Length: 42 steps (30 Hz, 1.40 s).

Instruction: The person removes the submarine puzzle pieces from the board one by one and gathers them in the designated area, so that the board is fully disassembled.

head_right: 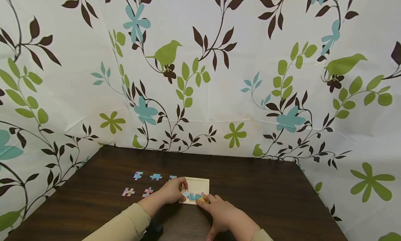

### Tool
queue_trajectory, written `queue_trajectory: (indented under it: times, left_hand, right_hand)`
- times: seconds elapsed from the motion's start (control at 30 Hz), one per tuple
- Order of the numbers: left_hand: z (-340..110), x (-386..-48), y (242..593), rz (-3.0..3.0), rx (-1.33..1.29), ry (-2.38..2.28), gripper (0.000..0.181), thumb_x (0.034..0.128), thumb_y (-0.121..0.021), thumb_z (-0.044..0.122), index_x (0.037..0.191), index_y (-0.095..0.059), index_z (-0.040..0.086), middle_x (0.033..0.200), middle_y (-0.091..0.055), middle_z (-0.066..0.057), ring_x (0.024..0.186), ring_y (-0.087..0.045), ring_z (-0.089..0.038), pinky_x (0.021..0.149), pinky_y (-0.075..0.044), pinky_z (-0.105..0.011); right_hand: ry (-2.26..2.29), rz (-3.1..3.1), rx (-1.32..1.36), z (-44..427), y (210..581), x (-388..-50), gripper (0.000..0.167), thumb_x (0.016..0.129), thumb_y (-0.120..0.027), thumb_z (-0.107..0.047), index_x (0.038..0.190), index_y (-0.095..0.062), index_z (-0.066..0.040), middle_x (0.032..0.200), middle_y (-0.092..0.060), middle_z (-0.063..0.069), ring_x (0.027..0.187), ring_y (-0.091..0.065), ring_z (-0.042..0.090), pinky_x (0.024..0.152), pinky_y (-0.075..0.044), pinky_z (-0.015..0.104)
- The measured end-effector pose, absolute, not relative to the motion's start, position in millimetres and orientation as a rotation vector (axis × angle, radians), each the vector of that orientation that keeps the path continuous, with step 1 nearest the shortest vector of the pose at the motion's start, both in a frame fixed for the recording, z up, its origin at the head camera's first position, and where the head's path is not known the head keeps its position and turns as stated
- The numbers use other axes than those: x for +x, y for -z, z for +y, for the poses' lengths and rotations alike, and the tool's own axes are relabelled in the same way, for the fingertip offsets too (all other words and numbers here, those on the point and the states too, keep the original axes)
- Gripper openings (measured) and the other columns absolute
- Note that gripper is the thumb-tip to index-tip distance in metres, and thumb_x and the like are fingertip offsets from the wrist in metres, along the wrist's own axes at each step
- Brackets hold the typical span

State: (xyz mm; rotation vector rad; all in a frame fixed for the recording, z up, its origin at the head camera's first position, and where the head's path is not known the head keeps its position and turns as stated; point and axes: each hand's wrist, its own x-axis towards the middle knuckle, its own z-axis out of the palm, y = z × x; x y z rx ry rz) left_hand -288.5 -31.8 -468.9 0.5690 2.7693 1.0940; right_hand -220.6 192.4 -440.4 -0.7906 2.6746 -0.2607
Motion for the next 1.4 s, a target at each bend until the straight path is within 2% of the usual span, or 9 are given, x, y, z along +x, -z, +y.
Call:
queue_trajectory:
  times: [0.17, 0.33, 0.73, 0.8, 0.9, 1.03, 1.3, 1.4]
  left_hand:
    - [-32.1, -289.0, 469.6, 2.772, 0.576, -1.114, 0.037, 0.0632, -0.084, 0.000, 0.087, -0.058, 0.012, 0.077, -0.050, -0.005, 0.068, -0.046, -0.023, 0.058, -0.038, -0.036]
    - [-32.3, -290.2, 471.7, 2.766, 0.585, -1.135, 0.038, 0.0628, -0.083, -0.001, 0.087, -0.057, 0.012, 0.078, -0.049, -0.005, 0.067, -0.045, -0.022, 0.057, -0.037, -0.034]
    - [-31.8, -291.4, 475.0, 2.722, 0.584, -1.186, 0.039, 0.0641, -0.082, -0.005, 0.088, -0.055, 0.012, 0.065, -0.047, -0.001, 0.056, -0.042, -0.017, 0.049, -0.034, -0.030]
    - [-31.8, -292.4, 475.6, 2.709, 0.592, -1.202, 0.038, 0.0643, -0.079, -0.008, 0.088, -0.056, 0.011, 0.064, -0.047, -0.001, 0.053, -0.042, -0.015, 0.048, -0.034, -0.029]
    - [-31.6, -294.5, 475.1, 2.680, 0.609, -1.247, 0.033, 0.0670, -0.067, -0.014, 0.087, -0.057, 0.011, 0.061, -0.044, 0.001, 0.047, -0.039, -0.012, 0.044, -0.033, -0.027]
    - [-32.0, -296.7, 473.1, 2.635, 0.605, -1.306, 0.030, 0.0697, -0.054, -0.014, 0.085, -0.060, 0.010, 0.057, -0.040, 0.002, 0.043, -0.033, -0.010, 0.040, -0.030, -0.025]
    - [-34.6, -295.0, 471.9, 2.557, 0.494, -1.374, 0.006, 0.0790, -0.065, -0.006, 0.078, -0.064, 0.000, 0.069, -0.055, -0.002, 0.055, -0.048, -0.012, 0.048, -0.041, -0.026]
    - [-35.1, -292.9, 469.2, 2.537, 0.475, -1.357, 0.009, 0.0808, -0.066, -0.004, 0.074, -0.063, 0.001, 0.066, -0.057, -0.004, 0.050, -0.051, -0.011, 0.045, -0.043, -0.026]
  right_hand:
    - [0.257, 2.674, -0.780, 192.1, 440.1, -220.1, 0.113, 0.055, -0.089, -0.051, 0.153, -0.036, -0.033, 0.151, -0.036, 0.007, 0.132, -0.039, 0.034, 0.090, -0.048, 0.051]
    - [0.248, 2.678, -0.790, 191.7, 440.4, -220.5, 0.113, 0.055, -0.088, -0.052, 0.153, -0.036, -0.033, 0.150, -0.037, 0.006, 0.130, -0.040, 0.032, 0.089, -0.049, 0.048]
    - [0.230, 2.672, -0.778, 190.1, 442.6, -223.3, 0.113, 0.054, -0.089, -0.050, 0.153, -0.036, -0.033, 0.149, -0.038, 0.007, 0.132, -0.039, 0.034, 0.088, -0.050, 0.049]
    - [0.225, 2.673, -0.775, 190.0, 443.3, -223.5, 0.113, 0.054, -0.089, -0.050, 0.153, -0.036, -0.034, 0.150, -0.038, 0.007, 0.132, -0.039, 0.034, 0.087, -0.050, 0.049]
    - [0.223, 2.674, -0.767, 190.2, 444.1, -223.9, 0.113, 0.054, -0.089, -0.050, 0.153, -0.036, -0.035, 0.150, -0.037, 0.006, 0.132, -0.039, 0.034, 0.088, -0.050, 0.049]
    - [0.223, 2.676, -0.747, 190.9, 444.8, -224.3, 0.113, 0.054, -0.089, -0.050, 0.152, -0.036, -0.036, 0.150, -0.037, 0.006, 0.133, -0.038, 0.035, 0.088, -0.049, 0.051]
    - [0.231, 2.680, -0.758, 191.1, 441.5, -222.4, 0.114, 0.053, -0.088, -0.052, 0.153, -0.036, -0.034, 0.151, -0.036, 0.006, 0.133, -0.038, 0.036, 0.088, -0.049, 0.052]
    - [0.226, 2.680, -0.759, 191.3, 440.6, -222.4, 0.114, 0.053, -0.088, -0.053, 0.153, -0.036, -0.034, 0.150, -0.036, 0.006, 0.133, -0.038, 0.036, 0.086, -0.050, 0.051]
